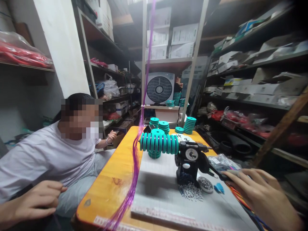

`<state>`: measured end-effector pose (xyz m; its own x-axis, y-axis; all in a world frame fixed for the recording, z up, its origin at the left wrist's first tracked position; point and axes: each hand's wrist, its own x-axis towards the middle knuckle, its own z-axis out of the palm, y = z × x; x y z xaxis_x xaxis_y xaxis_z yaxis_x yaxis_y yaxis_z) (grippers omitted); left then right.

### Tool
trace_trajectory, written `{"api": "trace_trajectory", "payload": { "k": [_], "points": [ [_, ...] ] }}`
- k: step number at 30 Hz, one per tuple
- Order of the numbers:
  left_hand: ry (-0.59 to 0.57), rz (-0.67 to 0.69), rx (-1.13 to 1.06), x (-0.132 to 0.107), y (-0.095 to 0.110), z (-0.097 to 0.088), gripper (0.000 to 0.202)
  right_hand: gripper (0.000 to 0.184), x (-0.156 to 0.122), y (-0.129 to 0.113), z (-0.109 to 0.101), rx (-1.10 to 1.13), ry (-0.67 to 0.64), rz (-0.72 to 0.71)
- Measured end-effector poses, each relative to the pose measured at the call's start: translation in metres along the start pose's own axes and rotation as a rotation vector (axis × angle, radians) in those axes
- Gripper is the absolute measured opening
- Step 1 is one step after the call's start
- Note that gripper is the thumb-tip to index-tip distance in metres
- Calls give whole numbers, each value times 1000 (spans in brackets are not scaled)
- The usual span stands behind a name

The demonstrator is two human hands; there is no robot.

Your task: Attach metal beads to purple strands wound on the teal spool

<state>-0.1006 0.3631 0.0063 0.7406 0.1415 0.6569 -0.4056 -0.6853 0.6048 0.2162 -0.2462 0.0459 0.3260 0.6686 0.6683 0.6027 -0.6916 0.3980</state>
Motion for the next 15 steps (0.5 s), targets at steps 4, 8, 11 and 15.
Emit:
{"api": "trace_trajectory", "payload": {
  "k": [4,8,11,15],
  "points": [
    [-18,-55,44,16,-4,-4,52,38,29,13,-12,-43,-7,57],
    [-41,-234,-50,15,0,-8,54,40,66,33,1,-13,-29,33],
    [-7,-440,-218,12,9,-10,59,37,83,45,31,62,-93,62],
    [60,-494,-235,13,23,-12,50,25,79,43,73,136,-201,44]
  ]
}}
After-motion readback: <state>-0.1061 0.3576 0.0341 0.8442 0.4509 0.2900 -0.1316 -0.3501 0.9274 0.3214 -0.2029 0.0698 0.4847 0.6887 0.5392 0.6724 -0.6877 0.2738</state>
